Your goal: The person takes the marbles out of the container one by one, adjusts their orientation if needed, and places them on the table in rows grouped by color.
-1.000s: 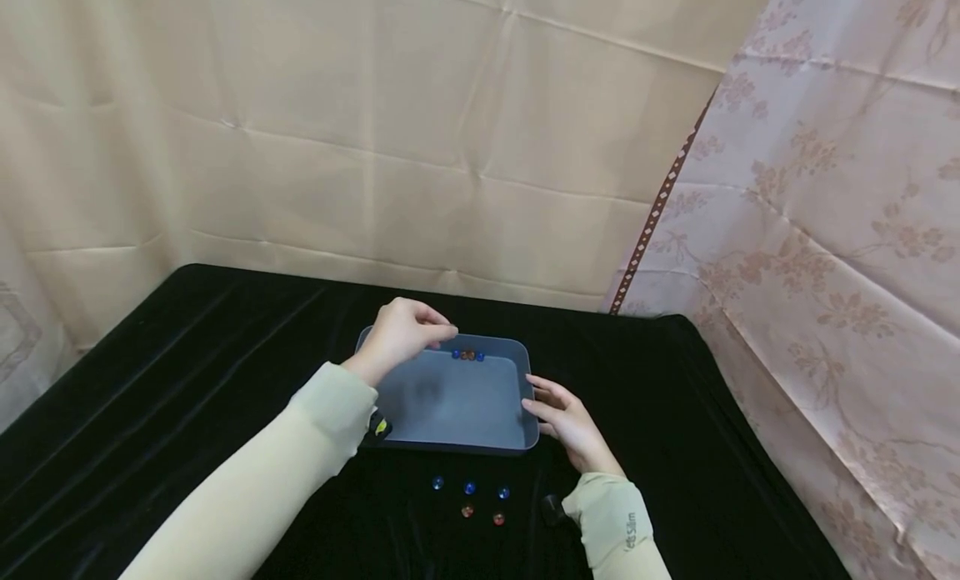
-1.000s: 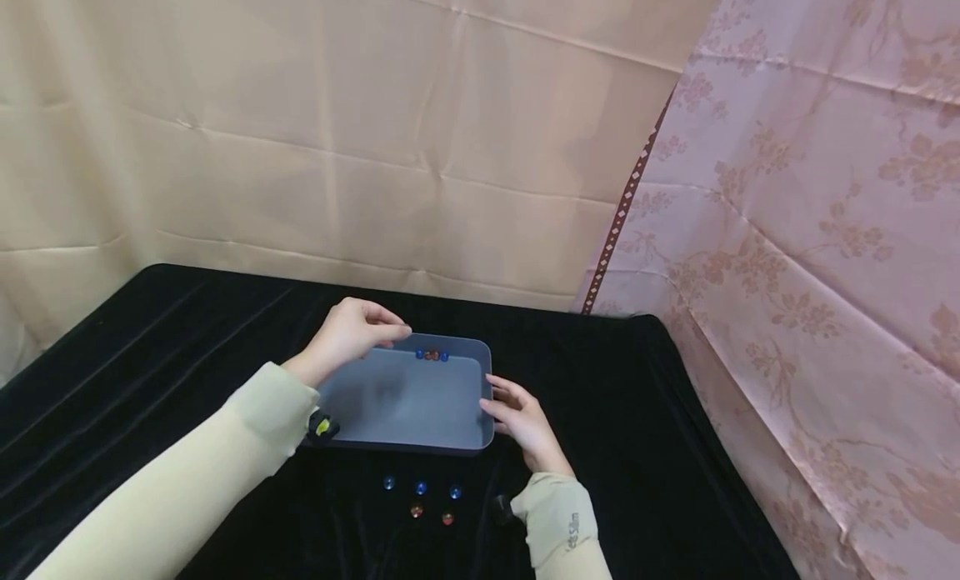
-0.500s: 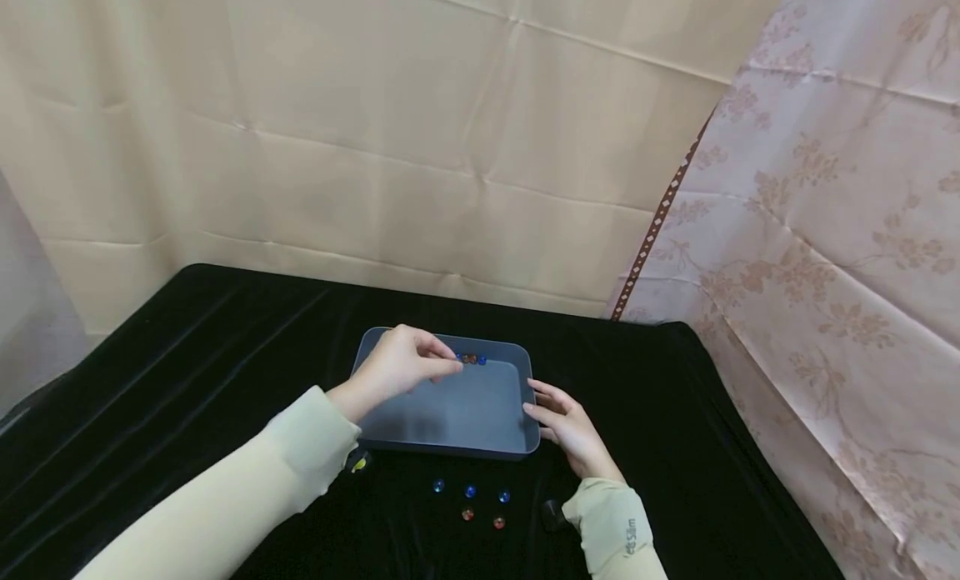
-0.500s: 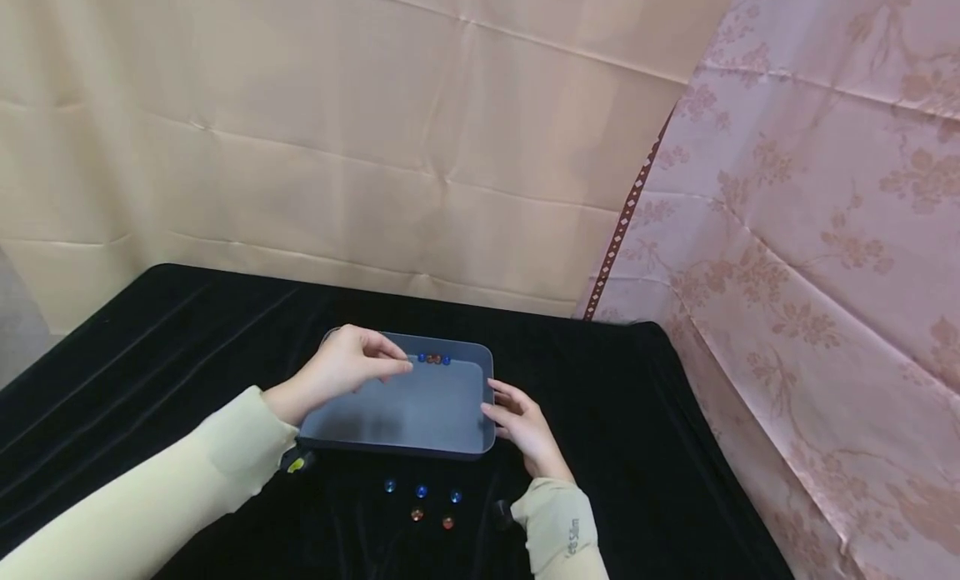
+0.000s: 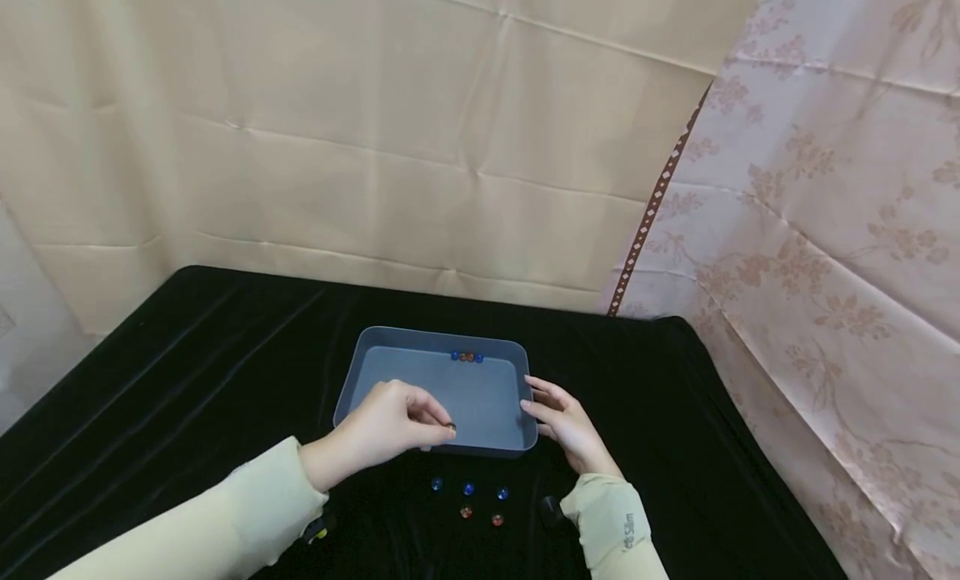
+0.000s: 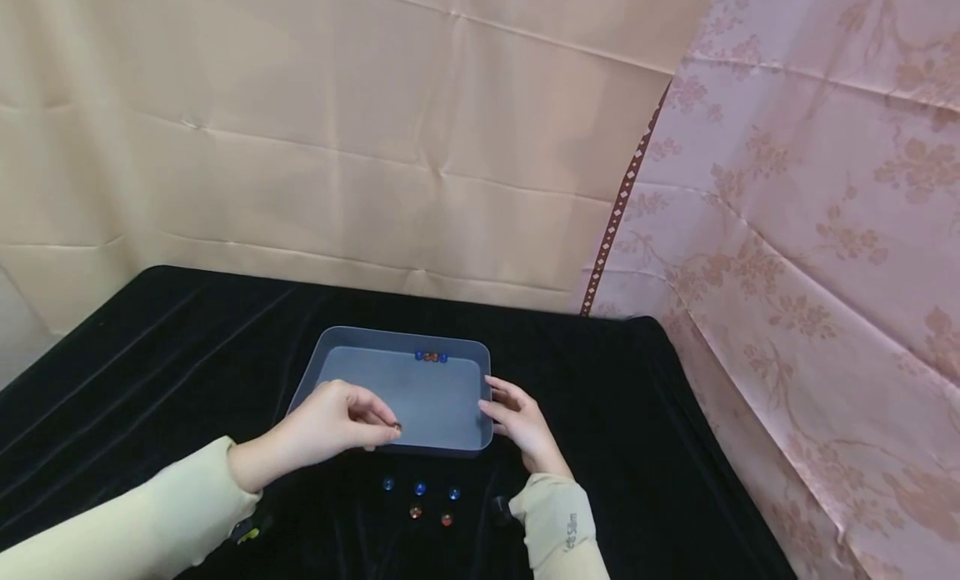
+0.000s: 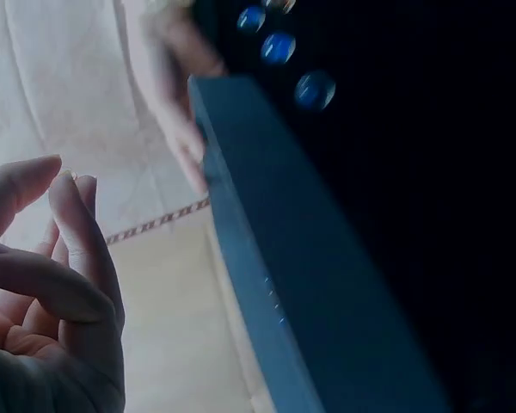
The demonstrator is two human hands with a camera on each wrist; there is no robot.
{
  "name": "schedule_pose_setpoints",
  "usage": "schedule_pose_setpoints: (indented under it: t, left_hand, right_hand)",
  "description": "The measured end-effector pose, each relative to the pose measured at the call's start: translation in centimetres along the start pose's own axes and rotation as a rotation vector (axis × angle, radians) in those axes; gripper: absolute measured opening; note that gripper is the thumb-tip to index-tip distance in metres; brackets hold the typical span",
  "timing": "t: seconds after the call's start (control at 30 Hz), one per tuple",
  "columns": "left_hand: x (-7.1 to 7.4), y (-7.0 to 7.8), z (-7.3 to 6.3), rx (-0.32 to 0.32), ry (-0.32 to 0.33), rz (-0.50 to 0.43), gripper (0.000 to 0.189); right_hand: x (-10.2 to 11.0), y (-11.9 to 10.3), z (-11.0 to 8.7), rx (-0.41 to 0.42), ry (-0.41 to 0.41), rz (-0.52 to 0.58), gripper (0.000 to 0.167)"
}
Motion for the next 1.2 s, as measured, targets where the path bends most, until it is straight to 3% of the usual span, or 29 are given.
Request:
schedule_pose_setpoints:
  t: [0.23, 0.47, 0.8, 1.2]
  left_hand:
    - [-2.0, -1.3, -1.5, -0.023, -0.101, -0.037, 0.013]
    - [-3.6, -2.6, -1.6, 0.018, -0.157, -0.097, 0.012]
    - [-5.2, -5.2, -1.5, 0.082, -0.207, -0.272, 0.015]
    - [-5.3, -6.0, -1.3, 0.097, -0.186, -0.205, 0.011]
  right_hand:
    - [-0.6, -0.3, 0.0, -0.007, 0.016, -0.008, 0.048]
    - [-0.6, -0.3, 0.0, -0.016, 0.014, -0.021, 0.047]
    - [-0.7, -0.3, -0.1, -0.010, 0.009, -0.016, 0.048]
    - [-0.7, -0.4, -0.2, -0.019, 0.001, -0.014, 0.049]
Point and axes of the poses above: each hand's wrist, its own z-axis towards the middle knuckle, its own x-axis out of the back of the hand, y = z × x, the point moved 9 cm from there along z, towards the middle knuckle, and after that the axes turned 13 degrees about -y, right-handed, at the moved point
